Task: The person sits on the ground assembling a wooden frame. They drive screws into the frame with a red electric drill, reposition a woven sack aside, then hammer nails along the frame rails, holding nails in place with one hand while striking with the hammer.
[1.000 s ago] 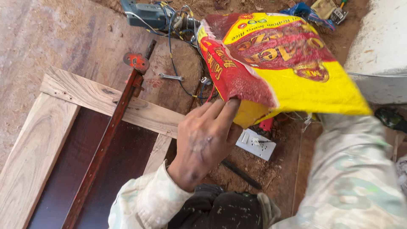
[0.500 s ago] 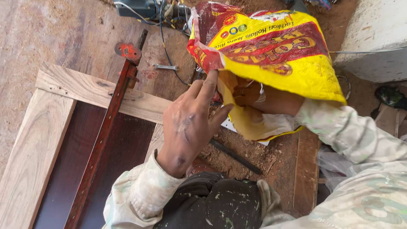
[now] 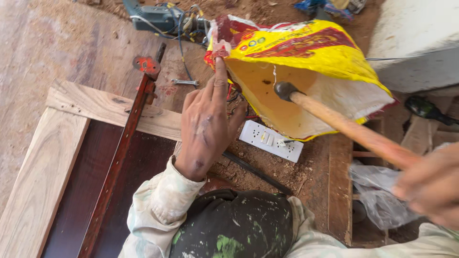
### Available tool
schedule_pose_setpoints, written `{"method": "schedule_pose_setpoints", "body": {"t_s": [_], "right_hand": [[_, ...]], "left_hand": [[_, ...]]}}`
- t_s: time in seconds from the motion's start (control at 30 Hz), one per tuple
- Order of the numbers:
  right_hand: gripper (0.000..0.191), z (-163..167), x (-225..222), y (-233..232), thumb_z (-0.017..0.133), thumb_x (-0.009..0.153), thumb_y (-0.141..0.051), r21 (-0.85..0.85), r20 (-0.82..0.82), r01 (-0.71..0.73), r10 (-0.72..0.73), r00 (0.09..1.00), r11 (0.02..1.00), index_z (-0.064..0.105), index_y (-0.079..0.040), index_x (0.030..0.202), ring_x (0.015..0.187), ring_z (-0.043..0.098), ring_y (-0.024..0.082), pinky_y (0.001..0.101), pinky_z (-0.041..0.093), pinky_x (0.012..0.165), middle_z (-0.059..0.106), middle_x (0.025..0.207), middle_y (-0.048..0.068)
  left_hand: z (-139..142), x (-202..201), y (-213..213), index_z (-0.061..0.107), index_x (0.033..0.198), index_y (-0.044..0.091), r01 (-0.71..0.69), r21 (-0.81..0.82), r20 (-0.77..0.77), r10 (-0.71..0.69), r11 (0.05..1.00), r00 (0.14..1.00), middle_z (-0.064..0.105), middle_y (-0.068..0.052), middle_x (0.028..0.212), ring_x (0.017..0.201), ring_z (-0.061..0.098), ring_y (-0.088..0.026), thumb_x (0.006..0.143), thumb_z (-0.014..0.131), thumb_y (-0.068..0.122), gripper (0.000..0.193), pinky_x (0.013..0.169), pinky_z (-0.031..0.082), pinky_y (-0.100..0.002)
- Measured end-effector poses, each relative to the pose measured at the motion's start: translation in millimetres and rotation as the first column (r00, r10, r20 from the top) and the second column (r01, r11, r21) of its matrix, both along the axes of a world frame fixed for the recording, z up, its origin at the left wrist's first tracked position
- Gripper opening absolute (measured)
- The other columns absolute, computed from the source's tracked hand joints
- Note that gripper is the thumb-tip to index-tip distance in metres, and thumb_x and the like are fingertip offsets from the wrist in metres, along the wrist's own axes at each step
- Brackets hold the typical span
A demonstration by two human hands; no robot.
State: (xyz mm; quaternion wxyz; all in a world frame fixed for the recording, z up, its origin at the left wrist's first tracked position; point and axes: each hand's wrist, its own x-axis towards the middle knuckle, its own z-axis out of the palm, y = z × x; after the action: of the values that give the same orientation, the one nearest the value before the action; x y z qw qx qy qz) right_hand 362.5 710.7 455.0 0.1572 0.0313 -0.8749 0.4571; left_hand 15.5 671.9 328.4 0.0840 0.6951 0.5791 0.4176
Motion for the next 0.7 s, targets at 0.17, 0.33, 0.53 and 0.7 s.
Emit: {"method": "schedule_pose_setpoints", "body": {"t_s": [0.17,0.33,0.53,0.7], "right_hand": [[0.024,33,-10,-42,0.074,0.090,-0.018,0.072,-0.159,0.002,0.010,0.987,0.997,0.069,-0.012,0.112,0.123,0.063,0.026,0.0376,0.057,0.099,0.063,0.126,0.006],[0.028,47,-65,-84,0.077,0.092,-0.016,0.372,-0.220,0.060,0.026,0.975,0.926,0.069,-0.012,0.119,0.123,0.062,0.026,0.0354,0.059,0.097,0.060,0.131,0.006],[0.044,8,-107,-89,0.079,0.095,-0.012,0.854,-0.038,0.097,-0.125,0.991,0.511,0.062,-0.014,0.136,0.130,0.058,0.028,0.0384,0.059,0.102,0.053,0.143,0.010],[0.073,-28,-10,-78,0.080,0.101,-0.022,0.829,-0.056,0.448,-0.747,0.663,0.335,0.037,-0.006,0.158,0.152,0.042,0.038,0.0468,0.039,0.130,0.042,0.164,0.020]], "left_hand": [[28,-4,-16,0.047,0.146,0.007,0.013,-0.016,-0.039,-0.013,1.000,0.999,0.063,-0.016,0.126,0.114,0.064,-0.033,0.091,0.081,0.038,0.072,0.095,0.048,-0.045],[64,-10,-55,0.059,0.137,0.009,0.546,-0.235,0.413,-0.426,0.804,0.805,0.064,-0.013,0.129,0.121,0.066,-0.023,0.099,0.057,0.054,0.059,0.102,0.051,-0.037],[43,-27,-100,0.048,0.143,0.002,0.531,0.056,0.976,-0.159,0.846,0.150,0.066,-0.015,0.131,0.123,0.067,-0.028,0.111,0.058,0.039,0.050,0.108,0.055,-0.044],[-44,-144,-96,0.050,0.141,0.005,0.165,0.005,0.998,0.005,0.986,-0.062,0.062,-0.010,0.118,0.106,0.064,-0.023,0.118,0.063,0.023,0.032,0.099,0.055,-0.037]]}}
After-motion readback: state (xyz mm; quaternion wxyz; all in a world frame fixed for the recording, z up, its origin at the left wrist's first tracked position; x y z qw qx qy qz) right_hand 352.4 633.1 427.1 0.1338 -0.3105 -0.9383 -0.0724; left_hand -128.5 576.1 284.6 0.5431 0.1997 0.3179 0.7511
